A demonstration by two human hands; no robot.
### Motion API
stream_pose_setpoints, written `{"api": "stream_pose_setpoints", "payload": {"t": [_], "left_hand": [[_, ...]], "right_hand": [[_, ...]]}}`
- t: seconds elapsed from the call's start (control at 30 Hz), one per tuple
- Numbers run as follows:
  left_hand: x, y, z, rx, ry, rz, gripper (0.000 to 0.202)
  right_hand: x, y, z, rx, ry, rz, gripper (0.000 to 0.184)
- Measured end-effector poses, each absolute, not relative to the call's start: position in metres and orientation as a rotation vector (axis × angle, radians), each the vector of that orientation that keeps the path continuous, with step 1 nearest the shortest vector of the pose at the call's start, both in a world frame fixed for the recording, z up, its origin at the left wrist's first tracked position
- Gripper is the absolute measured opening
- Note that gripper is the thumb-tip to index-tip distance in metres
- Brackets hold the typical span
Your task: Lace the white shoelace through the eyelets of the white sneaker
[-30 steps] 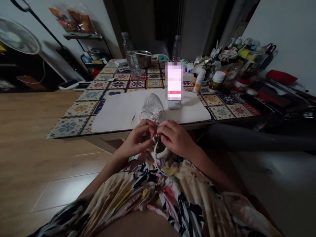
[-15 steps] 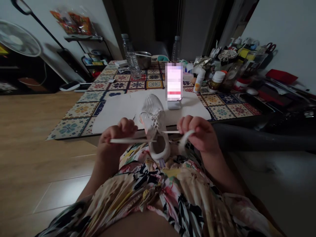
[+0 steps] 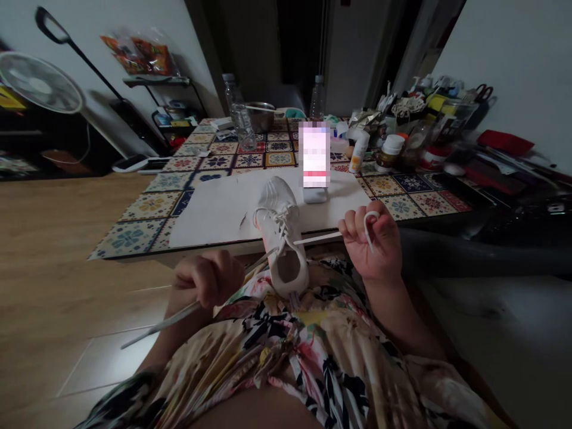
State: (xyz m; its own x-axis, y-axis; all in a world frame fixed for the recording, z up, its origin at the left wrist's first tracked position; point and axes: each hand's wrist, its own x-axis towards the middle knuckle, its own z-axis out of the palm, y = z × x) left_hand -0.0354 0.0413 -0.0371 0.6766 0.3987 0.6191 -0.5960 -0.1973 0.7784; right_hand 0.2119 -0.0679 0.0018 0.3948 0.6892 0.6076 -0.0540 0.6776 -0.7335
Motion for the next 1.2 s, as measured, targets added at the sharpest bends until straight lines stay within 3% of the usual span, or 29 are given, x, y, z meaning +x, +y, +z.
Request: {"api": "stream_pose_setpoints", "payload": {"t": [0.27,0.4,0.53,0.6,1.03,1.2], "left_hand": [[-0.026,0.025,-0.020,1.604,0.048,0.863,0.018],[-0.011,0.016,-0.019,1.613,0.153,0.769,0.013],[-0.002,0.014,-0.028,1.484,0.246,0.837,0.027],[0.000,0.014,-0.030,1.464,0.245,0.887,0.023],[-0.001,0.010,-0.028,1.796,0.090,1.044,0.010],[-0.003,0.014,-0.032,1.866,0.069,1.155,0.005]], "right_hand": [[0.184,-0.077,-0.014,-0.943,-1.247,0.295,0.005],[0.171,-0.080,-0.012,-1.039,-1.634,0.107,0.013],[0.169,-0.077,-0.013,-1.034,-1.790,-0.021,0.010],[0.169,-0.075,-0.015,-1.019,-1.863,-0.037,0.010],[0.163,-0.080,-0.019,-1.100,-1.601,0.198,0.007],[0.164,-0.079,-0.013,-1.046,-1.762,0.154,0.012]]}}
